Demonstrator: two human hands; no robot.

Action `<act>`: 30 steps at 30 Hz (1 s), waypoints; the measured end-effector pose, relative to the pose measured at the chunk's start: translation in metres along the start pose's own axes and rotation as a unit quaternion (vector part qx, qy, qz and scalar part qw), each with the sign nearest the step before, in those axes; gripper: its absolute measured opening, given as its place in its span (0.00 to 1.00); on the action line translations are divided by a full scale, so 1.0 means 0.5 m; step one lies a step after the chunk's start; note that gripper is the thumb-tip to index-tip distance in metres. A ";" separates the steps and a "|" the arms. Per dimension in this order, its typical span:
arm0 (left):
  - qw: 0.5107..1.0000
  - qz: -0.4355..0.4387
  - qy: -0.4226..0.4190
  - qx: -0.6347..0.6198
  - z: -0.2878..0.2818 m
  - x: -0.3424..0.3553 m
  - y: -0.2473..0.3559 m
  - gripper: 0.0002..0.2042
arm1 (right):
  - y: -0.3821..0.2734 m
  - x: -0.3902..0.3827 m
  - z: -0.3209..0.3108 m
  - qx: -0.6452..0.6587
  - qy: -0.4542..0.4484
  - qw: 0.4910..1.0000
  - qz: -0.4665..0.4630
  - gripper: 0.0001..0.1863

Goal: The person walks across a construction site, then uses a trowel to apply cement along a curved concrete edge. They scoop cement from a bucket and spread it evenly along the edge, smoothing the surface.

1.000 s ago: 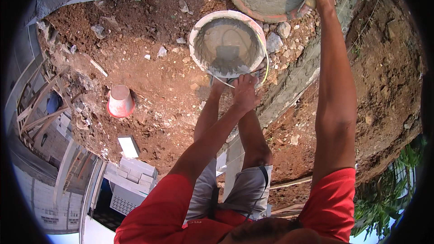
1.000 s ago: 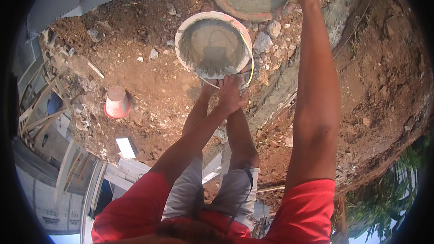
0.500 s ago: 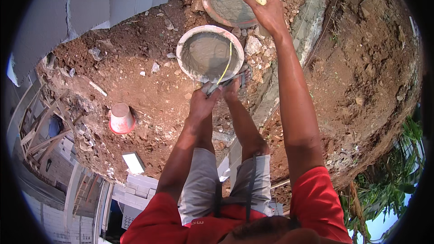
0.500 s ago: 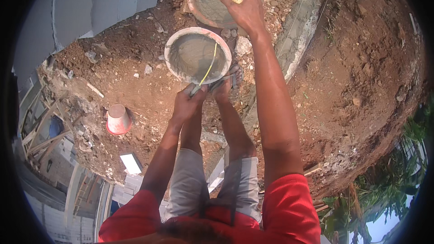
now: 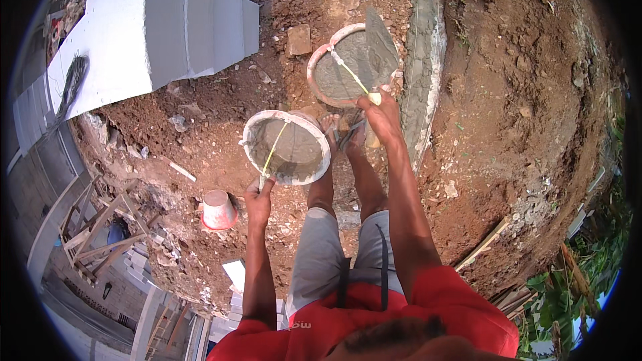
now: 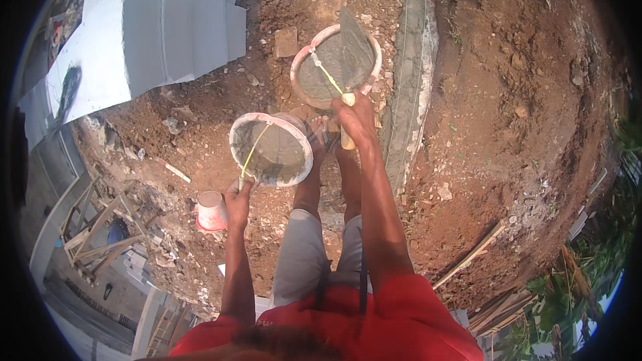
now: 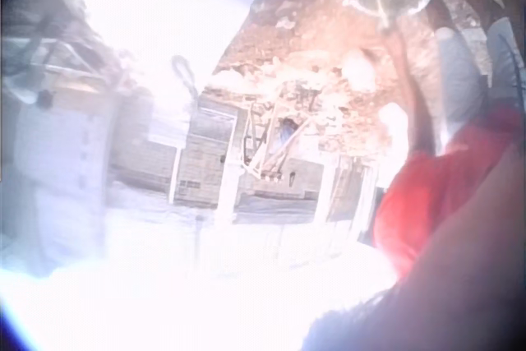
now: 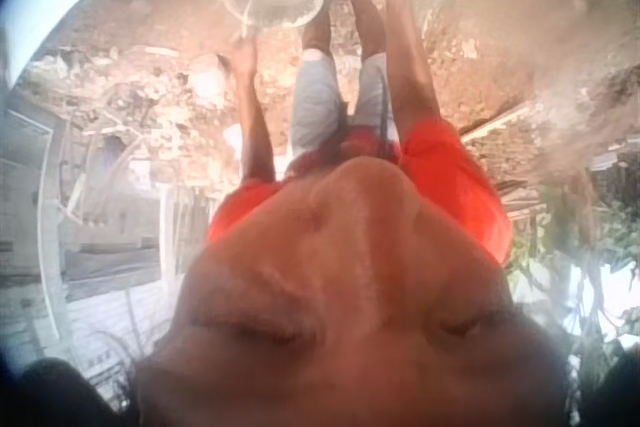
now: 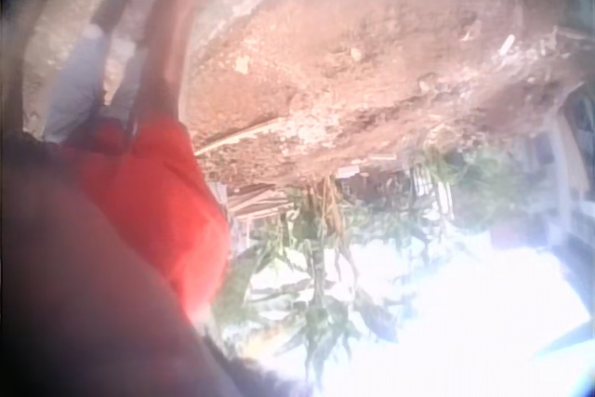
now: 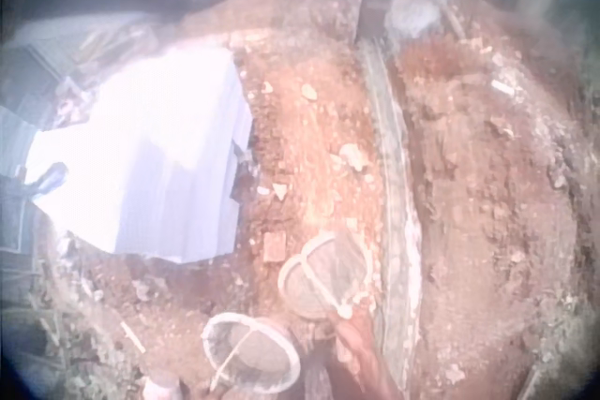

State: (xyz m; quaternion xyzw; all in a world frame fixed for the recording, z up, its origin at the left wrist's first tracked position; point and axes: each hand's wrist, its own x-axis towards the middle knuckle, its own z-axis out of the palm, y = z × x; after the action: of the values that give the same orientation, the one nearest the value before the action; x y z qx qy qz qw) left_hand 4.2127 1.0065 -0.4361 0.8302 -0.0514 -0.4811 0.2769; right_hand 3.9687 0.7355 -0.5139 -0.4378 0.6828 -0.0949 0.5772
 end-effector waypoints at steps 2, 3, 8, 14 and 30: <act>0.999 -0.028 0.002 -0.021 -0.006 -0.009 0.034 0.08 | 0.026 -0.093 -0.052 0.057 0.006 0.998 0.039 0.18; 0.999 -0.044 -0.003 -0.020 -0.019 -0.001 0.005 0.08 | 0.061 -0.128 -0.055 0.076 0.018 0.995 0.054 0.17; 0.998 -0.062 0.002 -0.005 -0.031 -0.006 -0.040 0.11 | 0.176 -0.290 -0.043 0.120 0.088 0.982 0.115 0.12; 0.997 -0.055 -0.025 0.055 -0.019 0.049 0.020 0.12 | 0.324 -0.475 -0.032 0.274 0.184 0.910 0.251 0.10; 0.962 0.160 -0.131 0.176 0.377 0.295 0.419 0.12 | 0.380 -0.511 0.033 0.584 0.328 0.695 0.263 0.11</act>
State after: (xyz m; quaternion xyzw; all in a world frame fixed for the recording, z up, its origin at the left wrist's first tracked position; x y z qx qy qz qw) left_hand 4.1734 0.7009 -0.5155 0.7762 -0.3037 -0.5186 0.1905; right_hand 3.8774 1.0364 -0.4595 0.2431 0.7232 -0.4563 0.4578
